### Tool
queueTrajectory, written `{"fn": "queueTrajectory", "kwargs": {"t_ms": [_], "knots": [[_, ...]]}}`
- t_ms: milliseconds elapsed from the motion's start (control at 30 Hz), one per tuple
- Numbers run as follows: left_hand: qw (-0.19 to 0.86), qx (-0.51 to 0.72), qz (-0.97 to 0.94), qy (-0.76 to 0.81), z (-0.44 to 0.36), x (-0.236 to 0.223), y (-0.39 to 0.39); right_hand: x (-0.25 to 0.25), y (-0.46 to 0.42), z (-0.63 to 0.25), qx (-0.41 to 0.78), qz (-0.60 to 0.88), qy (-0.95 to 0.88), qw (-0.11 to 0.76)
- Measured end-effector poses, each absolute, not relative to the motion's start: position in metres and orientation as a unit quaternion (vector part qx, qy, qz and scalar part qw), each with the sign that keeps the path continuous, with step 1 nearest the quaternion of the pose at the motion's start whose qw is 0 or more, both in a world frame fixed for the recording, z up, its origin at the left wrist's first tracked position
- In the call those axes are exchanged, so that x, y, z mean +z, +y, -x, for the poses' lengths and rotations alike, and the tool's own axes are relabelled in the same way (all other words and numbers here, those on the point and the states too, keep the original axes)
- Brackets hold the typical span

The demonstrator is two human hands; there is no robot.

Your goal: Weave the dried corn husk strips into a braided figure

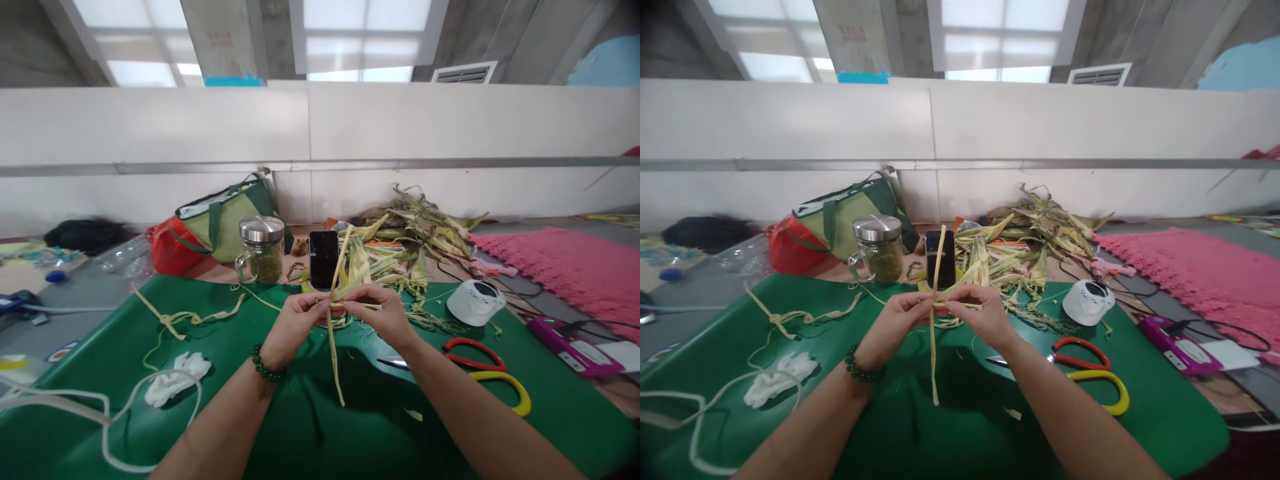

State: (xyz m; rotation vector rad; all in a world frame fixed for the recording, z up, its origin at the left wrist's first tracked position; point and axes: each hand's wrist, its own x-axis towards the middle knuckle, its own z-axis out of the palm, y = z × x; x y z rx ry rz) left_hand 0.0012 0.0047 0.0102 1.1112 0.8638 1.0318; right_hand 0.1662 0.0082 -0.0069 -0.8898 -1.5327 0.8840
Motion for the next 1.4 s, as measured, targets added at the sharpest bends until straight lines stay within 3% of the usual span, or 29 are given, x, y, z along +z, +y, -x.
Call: {"fn": "queueTrajectory", "kwargs": {"t_ms": [467,967,1400], "knots": [[0.692,0.469,-0.4,0.375,-0.0027,0.0081,0.005,-0.0083,0.0088,-0.1632,0.39,0.401,-0.588,0.585],[0.665,0.51,-0.381,0.391,-0.001,0.0069,0.0073,-0.0089,0.0116,-0.1699,0.323,0.39,-0.645,0.573],[0.714,0.487,-0.373,0.338,-0.0027,0.0083,0.0038,-0.0057,0.0064,-0.1675,0.255,0.405,-0.672,0.565]]}}
